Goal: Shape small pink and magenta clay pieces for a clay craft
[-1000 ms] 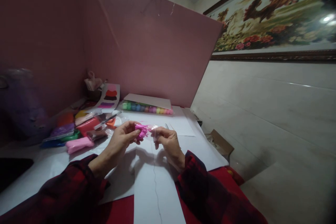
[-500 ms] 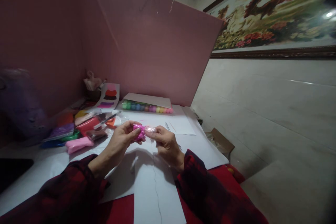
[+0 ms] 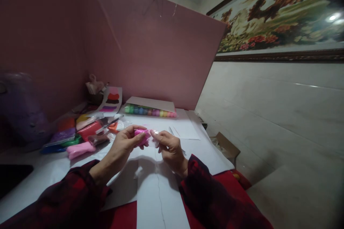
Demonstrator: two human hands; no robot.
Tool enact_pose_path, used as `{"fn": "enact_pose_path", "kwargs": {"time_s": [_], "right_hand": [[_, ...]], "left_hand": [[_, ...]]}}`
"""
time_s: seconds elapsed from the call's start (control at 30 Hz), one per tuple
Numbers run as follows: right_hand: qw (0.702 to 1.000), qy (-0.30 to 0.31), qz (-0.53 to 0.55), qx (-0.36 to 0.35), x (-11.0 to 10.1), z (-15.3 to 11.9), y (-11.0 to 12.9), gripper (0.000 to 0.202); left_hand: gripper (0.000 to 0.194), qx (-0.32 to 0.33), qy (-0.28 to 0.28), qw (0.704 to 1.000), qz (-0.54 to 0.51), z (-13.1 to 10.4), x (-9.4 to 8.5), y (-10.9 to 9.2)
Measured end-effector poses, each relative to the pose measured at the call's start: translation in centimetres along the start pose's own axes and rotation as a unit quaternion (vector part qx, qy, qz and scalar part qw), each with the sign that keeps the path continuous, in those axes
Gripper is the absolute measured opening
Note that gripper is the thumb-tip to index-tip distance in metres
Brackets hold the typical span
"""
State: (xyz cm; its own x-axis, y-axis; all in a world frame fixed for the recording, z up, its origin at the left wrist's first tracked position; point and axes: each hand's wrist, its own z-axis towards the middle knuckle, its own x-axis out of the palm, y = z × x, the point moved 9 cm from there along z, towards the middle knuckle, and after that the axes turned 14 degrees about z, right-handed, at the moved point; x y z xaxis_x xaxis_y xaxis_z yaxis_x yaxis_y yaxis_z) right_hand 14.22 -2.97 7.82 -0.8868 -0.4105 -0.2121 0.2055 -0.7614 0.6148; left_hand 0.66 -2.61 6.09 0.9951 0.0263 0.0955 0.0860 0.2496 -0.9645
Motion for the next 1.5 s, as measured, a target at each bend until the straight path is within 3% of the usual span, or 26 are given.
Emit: {"fn": "enact_pose_path", "kwargs": {"time_s": [0.73, 0.97, 1.07, 1.3, 1.5], "right_hand": [[0.999, 0.015, 0.014, 0.028, 0.0, 0.2, -0.7, 0.051], [1.000, -0.005, -0.006, 0.006, -0.5, 0.6, 0.5, 0.045], [0.999, -0.011, 0.022, 0.036, -0.4, 0.8, 0.4, 0.041], [0.991, 0.037, 0.042, 0.119, 0.9, 0.6, -1.2, 0.024], [0.980, -0.038, 0.135, 0.138, -0.2, 0.7, -1.4, 0.023]], "left_hand": [[0.028, -0.001, 0.020, 1.000, 0.005, -0.1, 0.3, 0.5], [0.026, 0.006, 0.002, 1.000, 0.016, -0.1, -0.1, 0.3], [0.024, 0.018, 0.012, 0.999, 0.033, -0.1, 0.0, 0.1], [0.019, 0.026, 0.055, 0.993, 0.096, -0.1, 0.7, -0.2], [0.024, 0.017, 0.031, 0.999, 0.031, 0.0, 0.0, 0.3]]}}
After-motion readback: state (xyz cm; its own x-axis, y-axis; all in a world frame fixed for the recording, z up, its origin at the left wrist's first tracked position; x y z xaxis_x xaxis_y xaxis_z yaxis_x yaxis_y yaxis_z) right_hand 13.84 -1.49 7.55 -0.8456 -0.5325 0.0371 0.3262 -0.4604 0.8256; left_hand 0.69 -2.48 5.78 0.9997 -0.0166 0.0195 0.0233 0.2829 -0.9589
